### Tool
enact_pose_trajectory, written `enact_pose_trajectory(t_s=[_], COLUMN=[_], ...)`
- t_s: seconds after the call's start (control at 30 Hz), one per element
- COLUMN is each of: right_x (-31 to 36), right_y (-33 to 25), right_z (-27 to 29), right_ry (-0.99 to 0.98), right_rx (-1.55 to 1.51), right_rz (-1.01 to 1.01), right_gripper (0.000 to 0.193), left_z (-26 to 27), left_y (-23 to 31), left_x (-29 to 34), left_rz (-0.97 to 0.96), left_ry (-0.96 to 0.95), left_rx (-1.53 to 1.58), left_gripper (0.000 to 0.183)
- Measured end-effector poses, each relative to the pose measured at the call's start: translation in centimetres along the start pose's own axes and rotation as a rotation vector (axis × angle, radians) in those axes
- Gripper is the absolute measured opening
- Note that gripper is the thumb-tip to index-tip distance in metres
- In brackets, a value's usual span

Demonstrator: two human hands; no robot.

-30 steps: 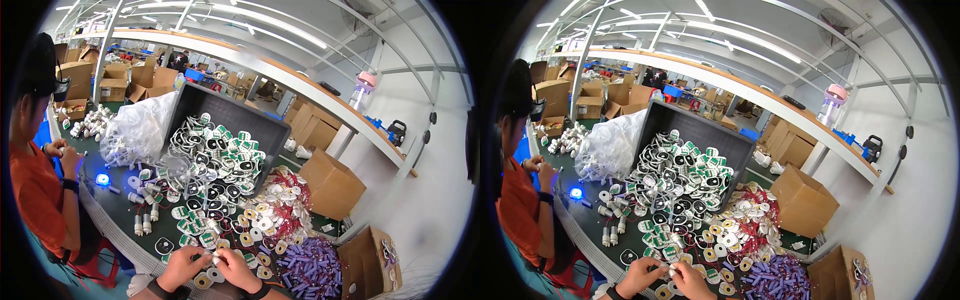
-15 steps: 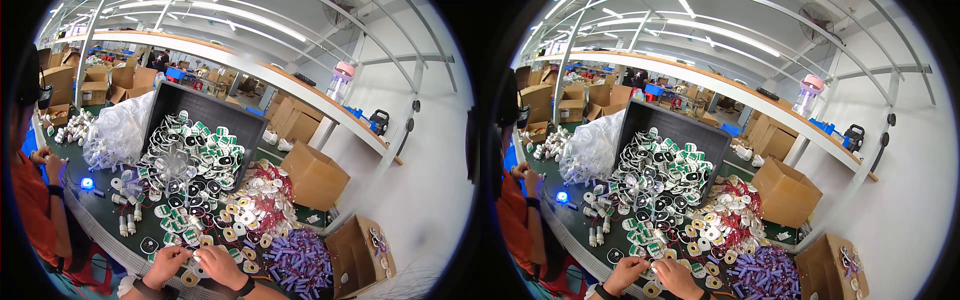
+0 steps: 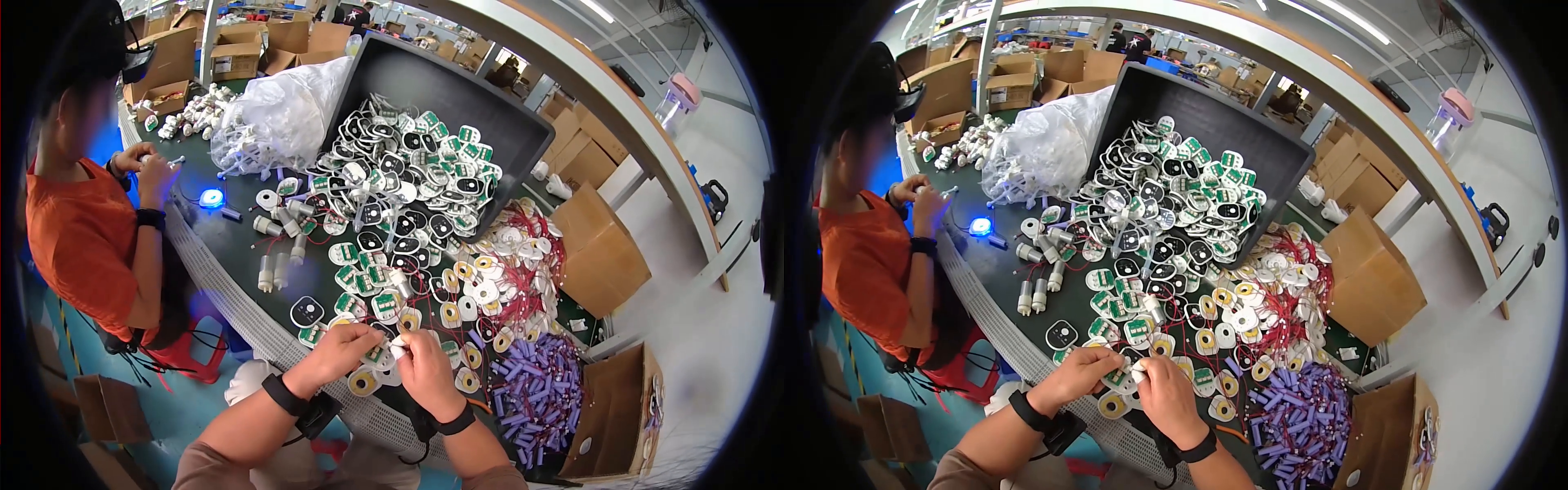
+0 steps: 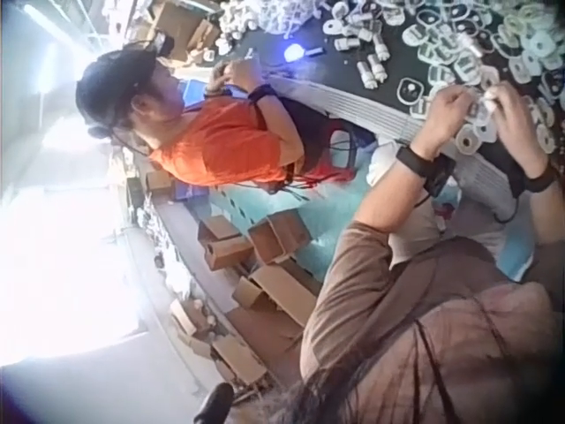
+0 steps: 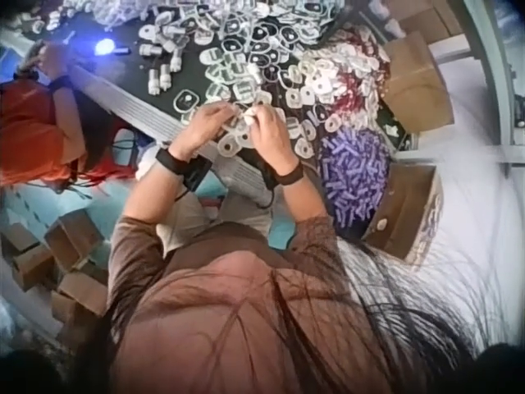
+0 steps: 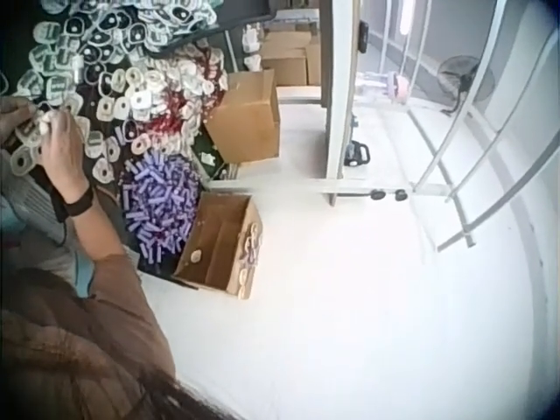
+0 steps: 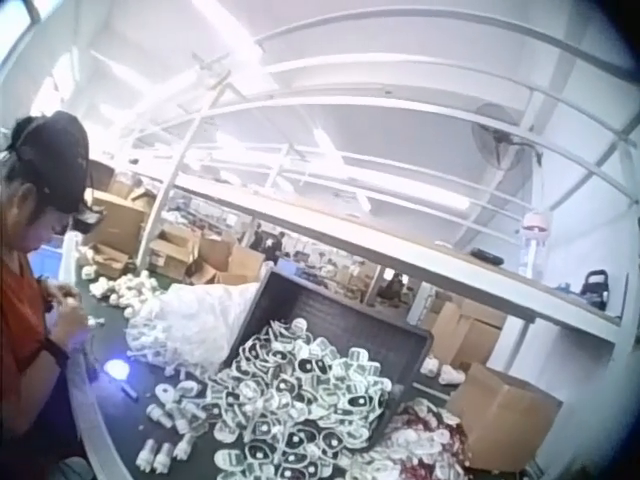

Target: Assemble electronic and plastic components for handheld devices in a factory setting.

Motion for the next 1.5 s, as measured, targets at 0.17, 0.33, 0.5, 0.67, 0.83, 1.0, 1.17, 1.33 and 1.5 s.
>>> enact_pose_trajectory(t_s=[0.17,0.33,0.5,0.67,0.83,1.0,1.17,1.33,1.5], right_x=[0.5,0.1,0.2,0.0,0.3,0.0,0.5,0.9,0.8], right_y=[-0.4,-1.6,-2.5,-2.0,-0.2,0.2,-0.5,-1.5,-1.4], right_z=[0.1,0.7,1.4,1.1,0.8,-0.2,0.4,0.4,0.5], right_ry=[-0.016,0.015,0.069,0.053,0.026,-0.115,0.044,0.097,0.07], right_rx=[0.023,0.168,0.236,0.19,-0.086,-0.18,-0.032,0.014,0.048], right_rz=[-0.019,0.074,0.198,0.176,-0.019,-0.134,-0.035,0.019,-0.003], right_gripper=[0.025,0.028,0.032,0.031,0.026,0.023,0.023,0.026,0.028], left_z=[-0.4,-0.5,-0.8,-0.5,0.0,-0.3,-0.3,0.1,-0.1], left_y=[0.2,0.9,0.3,0.2,2.2,3.4,0.3,-1.1,-1.4], left_x=[0.5,0.4,0.6,0.2,1.0,2.0,0.7,0.4,0.2], left_rz=[-0.029,-0.107,0.021,-0.006,-0.34,-0.505,-0.097,-0.002,0.078], left_ry=[-0.018,-0.018,-0.083,-0.068,0.089,0.106,-0.058,-0.061,-0.099], left_rx=[-0.005,0.007,0.128,0.054,-0.221,-0.455,0.081,0.253,0.324], left_gripper=[0.027,0.023,0.022,0.022,0.023,0.021,0.025,0.031,0.025])
Point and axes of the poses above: each hand's wrist, its own x-axis away from the middle knuckle, its own z-axis out of the back of the hand, y = z × x, the point moved 9 cm from there along -x, towards the middle knuckle, and after that the axes turned 4 degrees about z, right-handed, at the moved point
